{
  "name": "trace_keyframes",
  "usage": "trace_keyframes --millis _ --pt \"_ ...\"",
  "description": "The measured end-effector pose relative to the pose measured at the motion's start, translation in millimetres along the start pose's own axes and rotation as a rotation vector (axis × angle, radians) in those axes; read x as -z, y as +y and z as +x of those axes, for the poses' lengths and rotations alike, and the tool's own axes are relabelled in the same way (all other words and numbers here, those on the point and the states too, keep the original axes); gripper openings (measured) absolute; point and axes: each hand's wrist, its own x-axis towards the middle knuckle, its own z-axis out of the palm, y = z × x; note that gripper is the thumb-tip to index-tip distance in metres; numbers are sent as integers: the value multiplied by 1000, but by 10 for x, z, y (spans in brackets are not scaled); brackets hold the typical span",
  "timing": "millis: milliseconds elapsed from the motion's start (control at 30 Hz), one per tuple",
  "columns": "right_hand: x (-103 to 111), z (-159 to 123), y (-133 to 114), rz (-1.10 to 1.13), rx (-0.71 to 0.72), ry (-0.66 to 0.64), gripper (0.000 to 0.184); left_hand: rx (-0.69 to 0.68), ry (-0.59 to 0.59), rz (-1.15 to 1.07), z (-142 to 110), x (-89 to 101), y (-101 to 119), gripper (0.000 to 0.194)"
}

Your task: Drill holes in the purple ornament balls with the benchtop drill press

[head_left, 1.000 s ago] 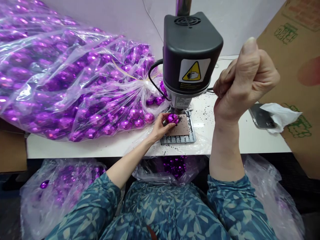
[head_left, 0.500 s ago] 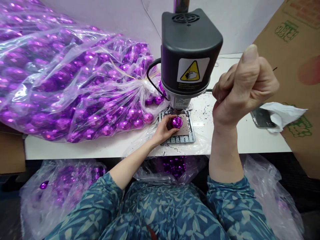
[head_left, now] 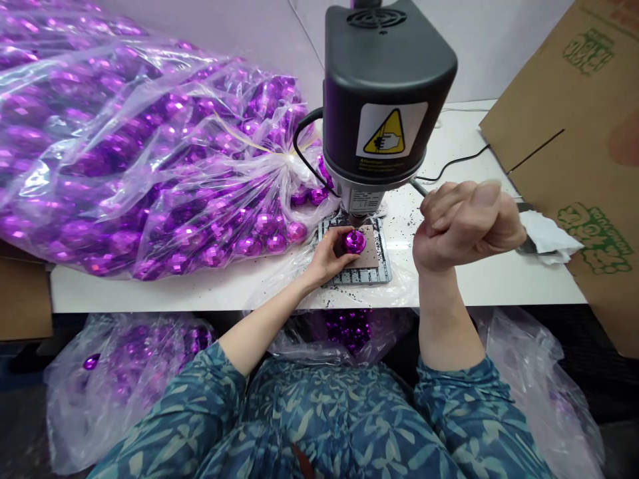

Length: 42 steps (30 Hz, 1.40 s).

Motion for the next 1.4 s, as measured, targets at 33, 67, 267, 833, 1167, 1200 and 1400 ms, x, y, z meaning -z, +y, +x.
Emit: trace_keyframes --millis 33,67,267,833,1167,1200,1400 --pt "17 -23 29 3 34 -2 56 0 -1 -2 1 -2 -9 60" --pt "32 -43 54 8 63 -1 53 0 -4 -5 2 -3 -19 61" --pt "100 -117 183 19 139 36 56 -10 -11 -24 4 -9 -53 62" --pt "-311 615 9 -49 -251 -150 57 -132 -46 305 -428 85 421 51" --pt "-294 562 39 58 -200 -80 50 -115 -71 405 135 603 292 13" --pt "-291 560 34 53 -200 -86 50 -92 11 419 395 650 186 10" --pt "-268 533 -11 -17 -214 -109 49 31 37 405 1362 719 -216 31"
